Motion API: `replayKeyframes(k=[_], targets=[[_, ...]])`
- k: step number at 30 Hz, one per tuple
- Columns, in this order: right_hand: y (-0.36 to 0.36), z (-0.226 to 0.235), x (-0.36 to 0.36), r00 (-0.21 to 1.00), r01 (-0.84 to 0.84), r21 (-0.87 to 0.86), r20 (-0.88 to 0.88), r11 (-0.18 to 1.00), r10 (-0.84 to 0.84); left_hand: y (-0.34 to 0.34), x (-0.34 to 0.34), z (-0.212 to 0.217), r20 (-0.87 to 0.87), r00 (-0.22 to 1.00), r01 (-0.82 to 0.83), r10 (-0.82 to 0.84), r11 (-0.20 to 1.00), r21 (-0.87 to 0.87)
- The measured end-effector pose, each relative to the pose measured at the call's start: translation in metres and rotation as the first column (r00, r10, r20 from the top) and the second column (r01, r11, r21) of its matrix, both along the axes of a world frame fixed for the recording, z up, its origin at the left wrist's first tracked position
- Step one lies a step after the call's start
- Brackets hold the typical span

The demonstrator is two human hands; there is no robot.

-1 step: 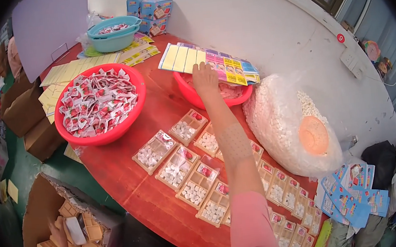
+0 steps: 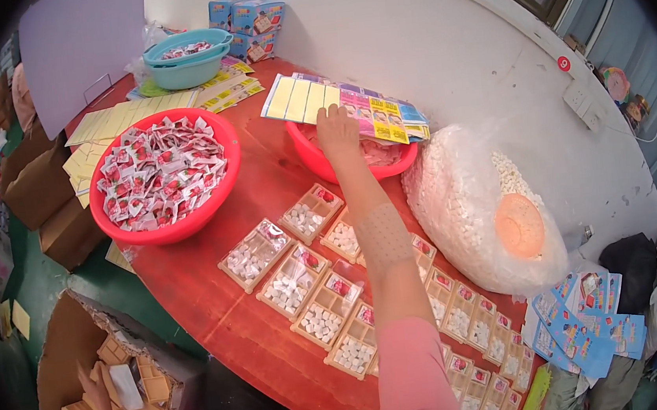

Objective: The recorder packages small white items into plastic sleeves and applies colorful adhesive labels to them.

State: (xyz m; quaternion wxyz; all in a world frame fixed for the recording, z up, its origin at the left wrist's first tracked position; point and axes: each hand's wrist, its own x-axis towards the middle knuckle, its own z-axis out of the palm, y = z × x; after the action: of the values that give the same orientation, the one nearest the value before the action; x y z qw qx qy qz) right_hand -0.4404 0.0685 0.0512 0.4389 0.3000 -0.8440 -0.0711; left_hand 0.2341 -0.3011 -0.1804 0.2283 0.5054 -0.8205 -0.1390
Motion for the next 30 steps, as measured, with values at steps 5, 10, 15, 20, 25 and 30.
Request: replayKeyframes(k=[5,10,15,20,25,30], targets=[[0.002,0.003,-0.009,0.998,0.004,0.105,0.061,0.994,-0.011,0.028,-0.041,0.058,-0.397,0.91,0.169,-0.12,0.981,0.091],[0.039,0.045,0.024,0.978,-0.204,-0.188,-0.075,0.961,0.193,0.062,-0.085,0.129,-0.52,0.811,0.306,-0.267,0.952,-0.01],[0.084,0.085,0.125,0.585,-0.302,-0.931,-0.011,0.206,0.811,0.096,-0.144,0.177,-0.66,0.607,0.578,-0.443,0.816,-0.015],[0.172,0.084,0.227,0.181,-0.15,-0.989,-0.046,-0.018,0.982,0.133,-0.223,0.255,-0.749,0.269,0.742,-0.606,0.626,-0.24],[0.215,0.055,0.281,-0.31,-0.17,-0.979,-0.056,-0.113,0.949,0.219,-0.268,0.312,-0.649,0.005,0.864,-0.761,0.33,-0.38],[0.25,0.017,0.328,-0.452,-0.114,-0.993,0.042,-0.011,0.891,0.317,-0.262,0.271,-0.295,-0.112,0.992,-0.949,-0.091,-0.083]])
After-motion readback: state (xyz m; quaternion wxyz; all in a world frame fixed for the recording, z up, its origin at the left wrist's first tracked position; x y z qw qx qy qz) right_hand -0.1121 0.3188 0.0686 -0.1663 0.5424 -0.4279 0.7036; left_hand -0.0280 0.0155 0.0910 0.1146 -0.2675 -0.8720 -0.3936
